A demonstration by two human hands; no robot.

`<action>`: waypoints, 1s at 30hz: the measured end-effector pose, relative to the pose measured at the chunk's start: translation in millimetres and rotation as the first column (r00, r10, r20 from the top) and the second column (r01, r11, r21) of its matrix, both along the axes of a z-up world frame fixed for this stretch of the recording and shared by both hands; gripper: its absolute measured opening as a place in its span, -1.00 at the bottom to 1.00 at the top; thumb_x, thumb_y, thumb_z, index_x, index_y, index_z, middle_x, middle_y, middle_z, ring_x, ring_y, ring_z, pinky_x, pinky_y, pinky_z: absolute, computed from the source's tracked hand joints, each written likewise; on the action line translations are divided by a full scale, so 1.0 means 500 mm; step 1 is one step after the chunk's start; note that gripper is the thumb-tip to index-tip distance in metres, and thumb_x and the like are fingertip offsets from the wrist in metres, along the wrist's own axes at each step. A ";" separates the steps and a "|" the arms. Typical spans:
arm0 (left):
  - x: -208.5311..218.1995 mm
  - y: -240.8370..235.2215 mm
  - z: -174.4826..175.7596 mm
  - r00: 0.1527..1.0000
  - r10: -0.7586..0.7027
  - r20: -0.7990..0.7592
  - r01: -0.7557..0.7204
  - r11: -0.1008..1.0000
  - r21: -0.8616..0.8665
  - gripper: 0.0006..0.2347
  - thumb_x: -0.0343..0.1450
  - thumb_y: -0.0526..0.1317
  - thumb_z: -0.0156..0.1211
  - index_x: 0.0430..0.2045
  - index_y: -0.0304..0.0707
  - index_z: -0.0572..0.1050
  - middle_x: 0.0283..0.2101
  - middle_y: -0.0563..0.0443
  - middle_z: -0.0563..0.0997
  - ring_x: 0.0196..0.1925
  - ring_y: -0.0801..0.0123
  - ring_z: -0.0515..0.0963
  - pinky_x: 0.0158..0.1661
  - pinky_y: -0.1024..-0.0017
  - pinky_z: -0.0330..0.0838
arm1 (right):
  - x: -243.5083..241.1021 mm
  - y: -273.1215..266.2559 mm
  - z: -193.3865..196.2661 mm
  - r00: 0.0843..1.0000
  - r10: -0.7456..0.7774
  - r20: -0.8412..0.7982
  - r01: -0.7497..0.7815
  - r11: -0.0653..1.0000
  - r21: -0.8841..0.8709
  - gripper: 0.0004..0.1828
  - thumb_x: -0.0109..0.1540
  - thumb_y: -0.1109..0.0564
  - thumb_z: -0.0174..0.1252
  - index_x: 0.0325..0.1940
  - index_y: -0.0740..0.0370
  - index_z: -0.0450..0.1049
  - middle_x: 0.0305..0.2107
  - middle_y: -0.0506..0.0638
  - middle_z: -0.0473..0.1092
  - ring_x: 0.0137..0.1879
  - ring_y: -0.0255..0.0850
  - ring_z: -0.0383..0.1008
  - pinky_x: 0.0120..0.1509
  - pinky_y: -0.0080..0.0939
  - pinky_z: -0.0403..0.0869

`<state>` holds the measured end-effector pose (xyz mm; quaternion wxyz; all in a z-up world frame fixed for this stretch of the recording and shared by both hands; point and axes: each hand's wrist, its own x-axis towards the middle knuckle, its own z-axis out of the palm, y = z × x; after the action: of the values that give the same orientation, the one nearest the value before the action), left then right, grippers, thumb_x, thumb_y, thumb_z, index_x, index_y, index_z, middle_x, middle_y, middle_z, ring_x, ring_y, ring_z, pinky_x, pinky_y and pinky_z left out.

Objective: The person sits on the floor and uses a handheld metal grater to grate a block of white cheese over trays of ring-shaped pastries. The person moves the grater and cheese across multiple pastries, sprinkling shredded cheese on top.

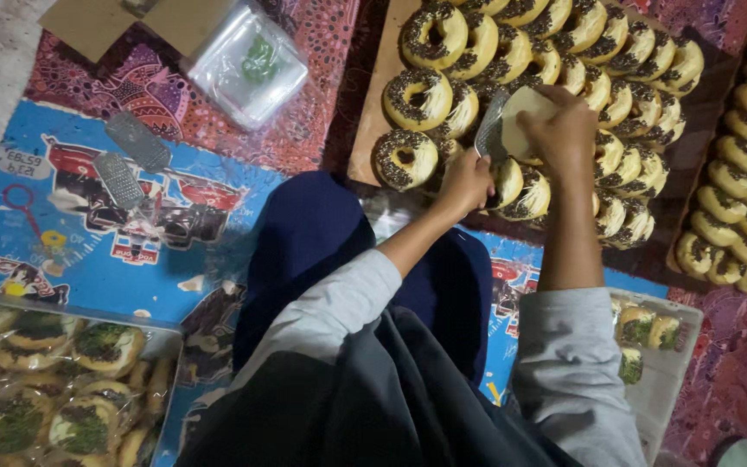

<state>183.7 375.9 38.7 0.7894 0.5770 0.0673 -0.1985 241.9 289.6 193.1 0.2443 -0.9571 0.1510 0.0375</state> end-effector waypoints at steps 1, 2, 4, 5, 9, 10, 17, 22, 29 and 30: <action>0.004 -0.007 -0.002 0.999 -0.013 -0.043 0.013 1.000 -0.001 -0.85 0.52 -0.30 -0.04 -0.39 -0.46 0.39 -0.69 -0.11 0.51 -0.82 0.35 0.42 -0.77 0.34 0.28 | -0.001 0.005 -0.004 0.999 -0.035 -0.020 0.036 0.999 0.016 -0.45 0.13 0.17 0.31 0.22 0.31 0.50 -0.19 0.26 0.54 -0.29 -0.10 0.66 -0.22 -0.10 0.68; 0.005 -0.010 -0.006 0.996 -0.026 -0.086 0.025 1.000 -0.001 -0.85 0.52 -0.30 -0.03 -0.38 -0.47 0.38 -0.69 -0.11 0.51 -0.83 0.35 0.41 -0.77 0.33 0.26 | 0.001 0.010 -0.010 0.999 -0.046 -0.022 0.046 0.999 0.007 -0.47 0.14 0.18 0.28 0.20 0.32 0.50 -0.20 0.26 0.55 -0.29 -0.08 0.66 -0.20 -0.09 0.67; 0.004 -0.013 -0.013 1.000 -0.007 -0.030 0.007 1.000 -0.010 -0.85 0.51 -0.30 -0.02 -0.40 -0.46 0.39 -0.69 -0.11 0.51 -0.82 0.35 0.42 -0.77 0.33 0.28 | 0.007 0.012 -0.024 0.997 -0.068 -0.024 0.067 0.998 -0.011 -0.50 0.14 0.18 0.22 0.18 0.32 0.50 -0.22 0.28 0.56 -0.30 -0.03 0.67 -0.18 -0.07 0.66; 0.003 -0.015 -0.017 1.000 0.002 -0.002 -0.002 1.000 -0.014 -0.85 0.51 -0.30 -0.02 -0.40 -0.46 0.39 -0.69 -0.10 0.51 -0.82 0.35 0.43 -0.76 0.32 0.29 | 0.010 0.008 -0.032 0.999 -0.005 0.049 0.006 0.999 -0.033 -0.51 0.13 0.18 0.26 0.15 0.36 0.52 -0.23 0.30 0.56 -0.25 -0.01 0.66 -0.12 -0.07 0.64; -0.009 -0.017 -0.031 0.999 -0.006 0.035 0.005 1.000 0.022 -0.84 0.51 -0.29 0.00 -0.41 -0.45 0.39 -0.71 -0.09 0.51 -0.82 0.35 0.43 -0.74 0.33 0.31 | 0.023 -0.012 -0.078 0.982 0.089 0.167 -0.073 0.992 -0.100 -0.54 0.09 0.19 0.32 0.07 0.38 0.58 -0.24 0.34 0.56 -0.16 0.04 0.66 0.01 -0.05 0.60; -0.007 -0.016 -0.032 0.999 -0.006 0.041 0.005 1.000 0.024 -0.85 0.51 -0.29 -0.01 -0.39 -0.45 0.40 -0.72 -0.09 0.50 -0.83 0.36 0.43 -0.74 0.33 0.32 | 0.032 -0.017 -0.089 0.984 0.074 0.161 -0.057 0.993 -0.106 -0.54 0.08 0.19 0.31 0.07 0.36 0.59 -0.24 0.34 0.56 -0.16 0.05 0.66 0.02 -0.05 0.59; -0.085 0.025 -0.013 1.000 -0.019 0.009 0.019 0.997 0.079 -0.84 0.52 -0.31 -0.02 -0.38 -0.51 0.42 -0.70 -0.11 0.50 -0.81 0.36 0.44 -0.73 0.36 0.32 | 0.050 -0.066 -0.123 0.981 0.117 0.151 -0.101 0.989 -0.110 -0.56 0.11 0.14 0.36 0.05 0.36 0.60 -0.23 0.32 0.57 -0.15 0.02 0.65 0.01 -0.06 0.60; -0.128 0.041 -0.012 0.999 -0.046 0.017 0.046 0.998 -0.044 -0.86 0.52 -0.33 -0.06 -0.31 -0.50 0.42 -0.66 -0.11 0.50 -0.80 0.36 0.41 -0.75 0.37 0.28 | 0.052 -0.123 -0.076 0.991 -0.127 -0.038 0.129 0.990 0.063 -0.40 0.04 0.08 0.38 0.16 0.24 0.50 -0.13 0.21 0.49 -0.25 -0.09 0.65 -0.19 -0.11 0.66; -0.057 -0.073 0.015 0.997 -0.068 -0.026 0.069 0.997 0.040 -0.85 0.50 -0.29 -0.04 -0.26 -0.46 0.42 -0.68 -0.10 0.54 -0.82 0.37 0.45 -0.76 0.34 0.31 | -0.008 -0.175 -0.010 0.990 0.098 0.104 -0.099 0.995 -0.003 -0.47 0.13 0.12 0.40 0.15 0.38 0.56 -0.19 0.31 0.57 -0.18 -0.05 0.65 -0.09 -0.07 0.62; -0.045 -0.088 0.016 0.999 -0.048 -0.003 0.048 0.998 0.032 -0.85 0.51 -0.30 -0.05 -0.27 -0.47 0.42 -0.68 -0.11 0.54 -0.81 0.36 0.45 -0.75 0.33 0.31 | -0.009 -0.171 -0.015 0.988 0.117 0.105 -0.117 0.993 -0.010 -0.47 0.12 0.12 0.40 0.15 0.38 0.56 -0.18 0.31 0.57 -0.17 -0.05 0.66 -0.08 -0.08 0.62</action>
<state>161.0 332.1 46.6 0.7750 0.5908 0.0573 -0.2170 237.3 204.1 185.7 0.2477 -0.9654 0.0816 0.0010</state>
